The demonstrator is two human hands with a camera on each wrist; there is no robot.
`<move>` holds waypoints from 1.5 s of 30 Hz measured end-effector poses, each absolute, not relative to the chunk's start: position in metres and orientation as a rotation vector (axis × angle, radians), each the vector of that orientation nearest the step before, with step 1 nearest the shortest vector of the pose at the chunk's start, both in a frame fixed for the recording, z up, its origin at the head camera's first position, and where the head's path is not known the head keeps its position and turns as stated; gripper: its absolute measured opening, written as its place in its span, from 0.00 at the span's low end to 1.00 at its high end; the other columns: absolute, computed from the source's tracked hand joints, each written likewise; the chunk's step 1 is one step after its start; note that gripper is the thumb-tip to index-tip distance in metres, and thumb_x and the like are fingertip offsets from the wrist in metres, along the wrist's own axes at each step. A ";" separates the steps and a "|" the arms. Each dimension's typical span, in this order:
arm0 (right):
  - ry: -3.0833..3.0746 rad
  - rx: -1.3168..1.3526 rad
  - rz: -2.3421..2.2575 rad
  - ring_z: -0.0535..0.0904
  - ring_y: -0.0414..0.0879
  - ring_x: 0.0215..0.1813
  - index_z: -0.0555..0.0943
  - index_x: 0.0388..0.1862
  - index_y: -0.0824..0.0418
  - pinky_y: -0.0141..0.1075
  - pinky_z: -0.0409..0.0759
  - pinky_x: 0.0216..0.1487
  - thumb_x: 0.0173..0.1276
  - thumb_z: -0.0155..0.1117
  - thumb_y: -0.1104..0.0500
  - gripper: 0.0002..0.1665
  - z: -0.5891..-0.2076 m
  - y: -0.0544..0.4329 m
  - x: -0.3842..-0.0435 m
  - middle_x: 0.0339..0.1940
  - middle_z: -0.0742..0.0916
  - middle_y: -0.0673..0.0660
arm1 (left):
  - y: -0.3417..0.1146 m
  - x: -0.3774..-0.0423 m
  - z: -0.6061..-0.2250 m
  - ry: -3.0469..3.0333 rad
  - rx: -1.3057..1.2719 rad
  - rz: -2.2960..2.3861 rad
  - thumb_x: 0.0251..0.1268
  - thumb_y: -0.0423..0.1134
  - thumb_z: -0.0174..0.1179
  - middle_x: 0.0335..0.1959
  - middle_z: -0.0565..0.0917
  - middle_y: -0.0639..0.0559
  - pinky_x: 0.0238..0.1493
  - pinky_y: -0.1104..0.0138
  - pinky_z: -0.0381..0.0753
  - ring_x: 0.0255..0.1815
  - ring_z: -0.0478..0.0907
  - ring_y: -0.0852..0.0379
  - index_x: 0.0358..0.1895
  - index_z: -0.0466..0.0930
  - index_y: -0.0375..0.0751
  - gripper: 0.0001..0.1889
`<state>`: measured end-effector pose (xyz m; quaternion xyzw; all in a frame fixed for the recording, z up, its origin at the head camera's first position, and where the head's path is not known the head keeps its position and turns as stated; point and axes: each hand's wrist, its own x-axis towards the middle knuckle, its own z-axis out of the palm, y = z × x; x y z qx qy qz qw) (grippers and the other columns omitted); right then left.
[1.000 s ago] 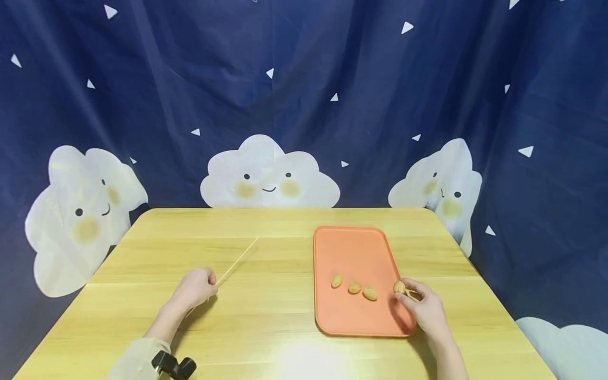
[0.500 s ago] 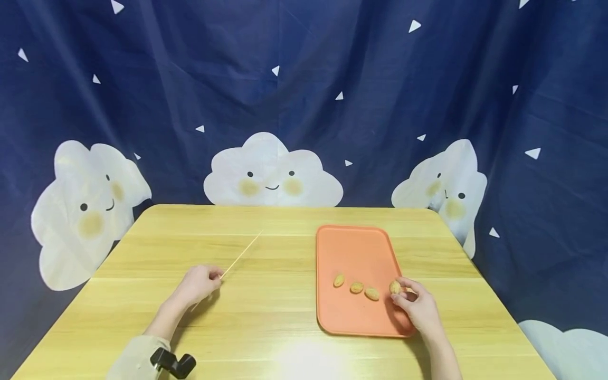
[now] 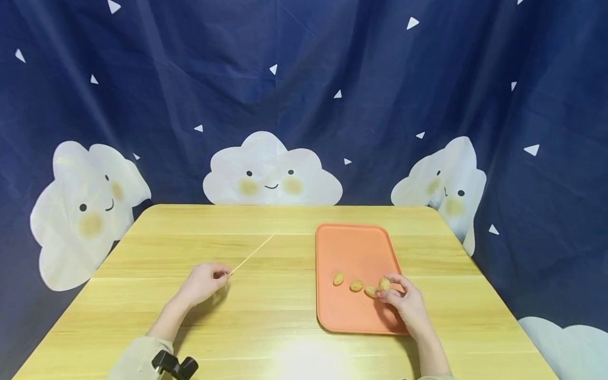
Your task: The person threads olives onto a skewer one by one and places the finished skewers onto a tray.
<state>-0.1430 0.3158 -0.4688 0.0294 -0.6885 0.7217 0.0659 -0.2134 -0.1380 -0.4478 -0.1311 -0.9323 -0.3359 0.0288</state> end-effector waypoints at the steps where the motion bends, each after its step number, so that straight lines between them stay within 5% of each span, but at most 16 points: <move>1: -2.072 0.105 2.184 0.82 0.42 0.34 0.73 0.51 0.66 0.31 0.80 0.37 0.60 0.55 0.76 0.19 -0.468 0.314 -0.144 0.36 0.83 0.54 | -0.137 -0.212 -0.447 -2.876 -0.421 -1.041 0.53 0.31 0.58 0.25 0.79 0.57 0.33 0.64 0.71 0.27 0.70 0.60 0.36 0.84 0.37 0.08; 8: -1.894 0.298 2.379 0.81 0.42 0.40 0.76 0.51 0.59 0.31 0.79 0.43 0.63 0.51 0.78 0.23 -0.467 0.300 -0.150 0.42 0.80 0.52 | -0.133 -0.206 -0.444 -2.889 -0.491 -1.061 0.55 0.31 0.59 0.31 0.80 0.55 0.38 0.62 0.74 0.33 0.73 0.59 0.35 0.84 0.38 0.06; 16: -1.732 0.468 2.634 0.79 0.44 0.40 0.74 0.55 0.63 0.33 0.79 0.43 0.65 0.46 0.77 0.22 -0.466 0.275 -0.162 0.44 0.77 0.53 | -0.130 -0.203 -0.444 -2.900 -0.541 -1.039 0.55 0.31 0.59 0.32 0.81 0.55 0.36 0.63 0.74 0.32 0.73 0.61 0.35 0.84 0.40 0.06; 45: -2.064 0.168 2.334 0.80 0.43 0.38 0.77 0.48 0.63 0.35 0.80 0.40 0.60 0.61 0.70 0.16 -0.451 0.246 -0.167 0.39 0.84 0.50 | -0.123 -0.192 -0.428 -2.818 -0.715 -0.775 0.56 0.34 0.61 0.30 0.79 0.60 0.32 0.66 0.72 0.29 0.71 0.64 0.37 0.85 0.41 0.07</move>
